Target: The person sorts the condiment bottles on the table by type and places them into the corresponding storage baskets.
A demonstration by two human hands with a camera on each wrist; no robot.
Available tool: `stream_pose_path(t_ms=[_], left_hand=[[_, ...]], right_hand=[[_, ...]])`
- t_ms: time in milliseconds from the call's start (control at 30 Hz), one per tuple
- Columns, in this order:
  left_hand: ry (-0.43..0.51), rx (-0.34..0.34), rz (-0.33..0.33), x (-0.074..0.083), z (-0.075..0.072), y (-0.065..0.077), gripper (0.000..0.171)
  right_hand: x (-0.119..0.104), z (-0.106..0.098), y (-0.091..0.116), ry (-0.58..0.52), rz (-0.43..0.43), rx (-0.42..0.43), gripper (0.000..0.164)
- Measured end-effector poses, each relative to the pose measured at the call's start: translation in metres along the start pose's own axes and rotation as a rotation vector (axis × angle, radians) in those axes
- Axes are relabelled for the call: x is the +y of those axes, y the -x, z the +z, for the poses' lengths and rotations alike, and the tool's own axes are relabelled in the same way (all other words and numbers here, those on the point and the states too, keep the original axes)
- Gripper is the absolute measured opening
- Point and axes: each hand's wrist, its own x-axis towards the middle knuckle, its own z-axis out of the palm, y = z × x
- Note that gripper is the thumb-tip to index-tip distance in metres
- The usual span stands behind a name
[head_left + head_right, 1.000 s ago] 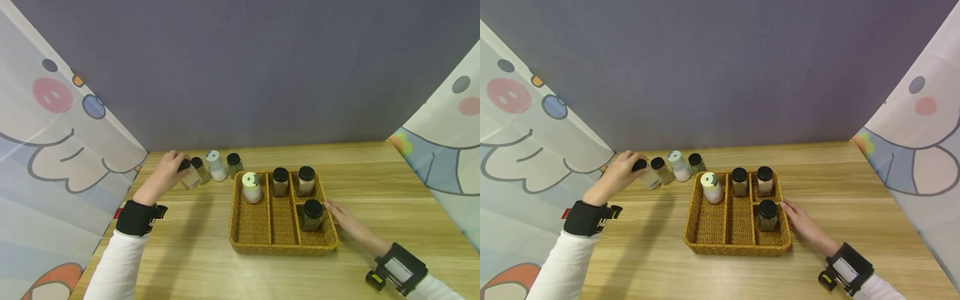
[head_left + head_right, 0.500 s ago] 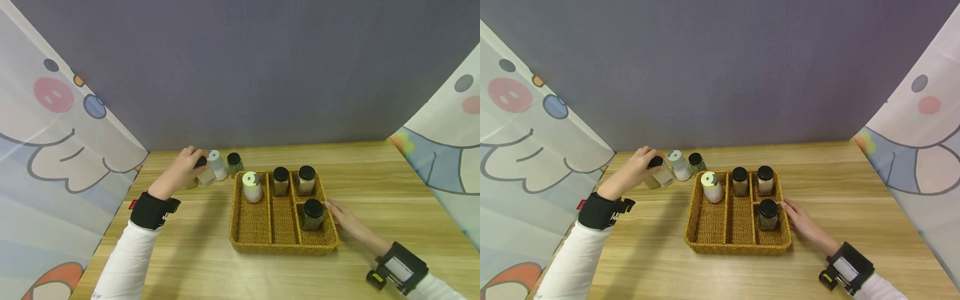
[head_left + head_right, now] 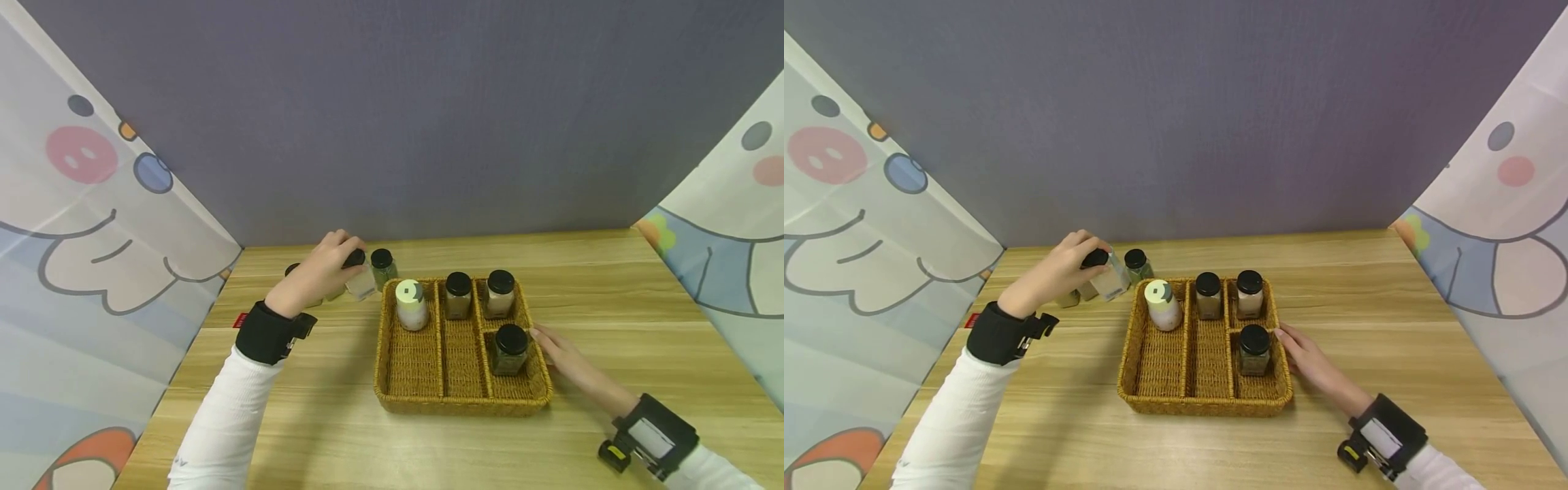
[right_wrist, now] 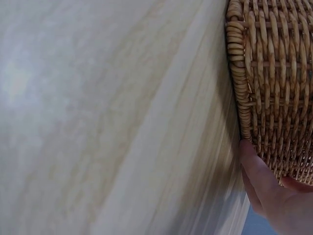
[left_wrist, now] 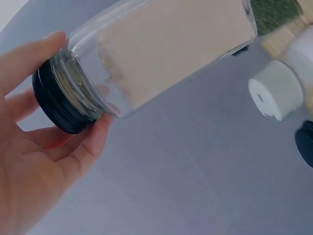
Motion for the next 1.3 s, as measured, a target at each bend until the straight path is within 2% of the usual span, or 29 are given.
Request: stream_pose_path(t_ms=[533, 800, 1033, 1300], left_hand=[[0.022, 0.016, 0.179, 0.023, 0.006, -0.023, 0.024], [0.008, -0.030, 0.168, 0.035, 0.009, -0.033, 0.024], [-0.014, 0.016, 0.281, 0.046, 0.018, -0.043, 0.021], [0.003, 0.011, 0.326, 0.062, 0.026, -0.053, 0.020]], right_hand=[[0.000, 0.000, 0.000, 0.013, -0.003, 0.013, 0.063], [0.000, 0.000, 0.000, 0.008, 0.000, 0.020, 0.063], [0.000, 0.001, 0.002, 0.046, -0.010, 0.031, 0.063], [0.000, 0.000, 0.003, 0.082, -0.046, 0.033, 0.063]])
